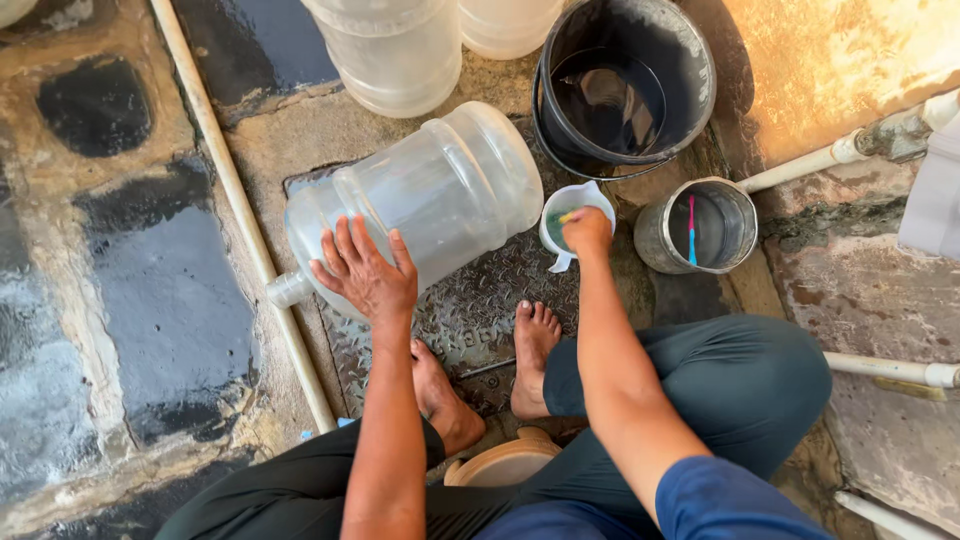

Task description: The person scrubs the exterior of a large plastic water jug with a yellow sponge while sitting on the floor. They repeatedly pour water from a white pitcher onto the jug to rinse it and continue scrubbing different sections of the container.

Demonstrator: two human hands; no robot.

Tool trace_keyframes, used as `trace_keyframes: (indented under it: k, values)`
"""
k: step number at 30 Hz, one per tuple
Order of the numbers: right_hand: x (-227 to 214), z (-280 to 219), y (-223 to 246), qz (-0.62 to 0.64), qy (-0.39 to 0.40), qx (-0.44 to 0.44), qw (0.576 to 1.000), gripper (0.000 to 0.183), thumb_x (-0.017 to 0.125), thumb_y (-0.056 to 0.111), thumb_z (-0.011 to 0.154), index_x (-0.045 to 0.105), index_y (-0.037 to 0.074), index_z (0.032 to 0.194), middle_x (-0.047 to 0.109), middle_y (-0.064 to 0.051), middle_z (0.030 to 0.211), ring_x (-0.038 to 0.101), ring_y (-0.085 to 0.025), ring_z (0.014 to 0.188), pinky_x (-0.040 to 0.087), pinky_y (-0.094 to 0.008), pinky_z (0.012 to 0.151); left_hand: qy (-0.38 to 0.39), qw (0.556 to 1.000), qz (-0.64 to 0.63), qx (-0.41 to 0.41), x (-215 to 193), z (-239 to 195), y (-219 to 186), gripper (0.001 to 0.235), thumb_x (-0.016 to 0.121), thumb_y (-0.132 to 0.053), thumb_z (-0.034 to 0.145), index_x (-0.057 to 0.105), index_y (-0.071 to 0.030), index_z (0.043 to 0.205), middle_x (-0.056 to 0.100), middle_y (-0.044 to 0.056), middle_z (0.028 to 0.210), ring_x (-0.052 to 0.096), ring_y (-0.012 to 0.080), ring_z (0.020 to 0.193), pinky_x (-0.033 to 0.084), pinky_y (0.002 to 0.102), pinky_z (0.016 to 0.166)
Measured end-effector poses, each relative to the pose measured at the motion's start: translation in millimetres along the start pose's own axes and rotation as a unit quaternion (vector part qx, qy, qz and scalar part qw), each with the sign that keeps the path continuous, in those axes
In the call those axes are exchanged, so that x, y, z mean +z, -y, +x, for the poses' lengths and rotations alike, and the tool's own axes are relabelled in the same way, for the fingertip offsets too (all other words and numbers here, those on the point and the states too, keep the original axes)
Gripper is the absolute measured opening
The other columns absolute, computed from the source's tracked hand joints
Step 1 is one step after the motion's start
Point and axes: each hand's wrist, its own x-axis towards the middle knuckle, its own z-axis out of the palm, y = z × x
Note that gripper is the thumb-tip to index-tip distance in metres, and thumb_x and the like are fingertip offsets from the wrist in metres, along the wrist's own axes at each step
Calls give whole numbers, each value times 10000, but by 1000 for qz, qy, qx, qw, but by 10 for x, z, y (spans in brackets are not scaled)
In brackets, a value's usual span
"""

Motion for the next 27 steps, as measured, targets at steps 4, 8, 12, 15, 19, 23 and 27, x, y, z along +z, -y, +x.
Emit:
trace_keyframes:
  k: [4,8,12,15,19,23,27]
  values:
    - [328,248,-174,-112,-63,-116,985,192,661,106,867,759,53,1023,737,-210,1019,686,-434,977,536,-529,830,-15,996,42,73,18,178,48,638,596,-465,1054,453,-81,1543,445,118,1595,242,341,1553,50,597,1249]
    - [213,337,-67,25,99,-48,994,158,663,104,872,752,19,970,723,-217,927,685,-399,886,528,-514,776,-34,993,61,94,75,95,266,684,595,-480,1011,412,-116,1560,391,89,1627,217,315,1559,23,587,1265]
    - [-102,-218,380,245,-18,-40,968,148,647,188,940,629,53,998,705,-202,950,660,-315,872,521,-412,792,-50,991,100,71,225,-250,374,728,590,-497,1033,302,-141,1599,281,85,1681,137,297,1588,14,580,1278]
    - [-144,-669,1108,210,-169,-390,880,144,596,95,954,569,6,1065,593,-215,1334,562,-367,1274,456,-476,1091,-72,990,104,64,363,-539,224,746,589,-506,1047,265,-138,1610,254,90,1694,89,299,1593,28,579,1275]
    - [210,-1626,2049,13,13,-443,896,640,605,383,952,448,26,1459,457,-203,1510,401,-380,1421,184,-564,1193,-89,986,122,66,262,-1092,204,723,590,-511,1052,277,-164,1603,264,75,1679,76,292,1603,54,576,1291]
    - [197,-2491,2487,-78,194,-643,737,767,549,476,933,348,38,1531,363,-189,1599,309,-364,1493,129,-571,1216,-77,989,117,55,346,-1256,153,692,584,-491,1052,292,-171,1593,278,78,1667,97,290,1594,88,585,1278]
    - [-200,-1903,2334,-228,236,-394,859,718,521,559,954,423,131,1521,362,-141,1590,264,-342,1498,144,-522,1215,-75,991,104,33,381,-1387,155,676,593,-458,1045,302,-171,1583,292,86,1654,122,288,1579,116,604,1263]
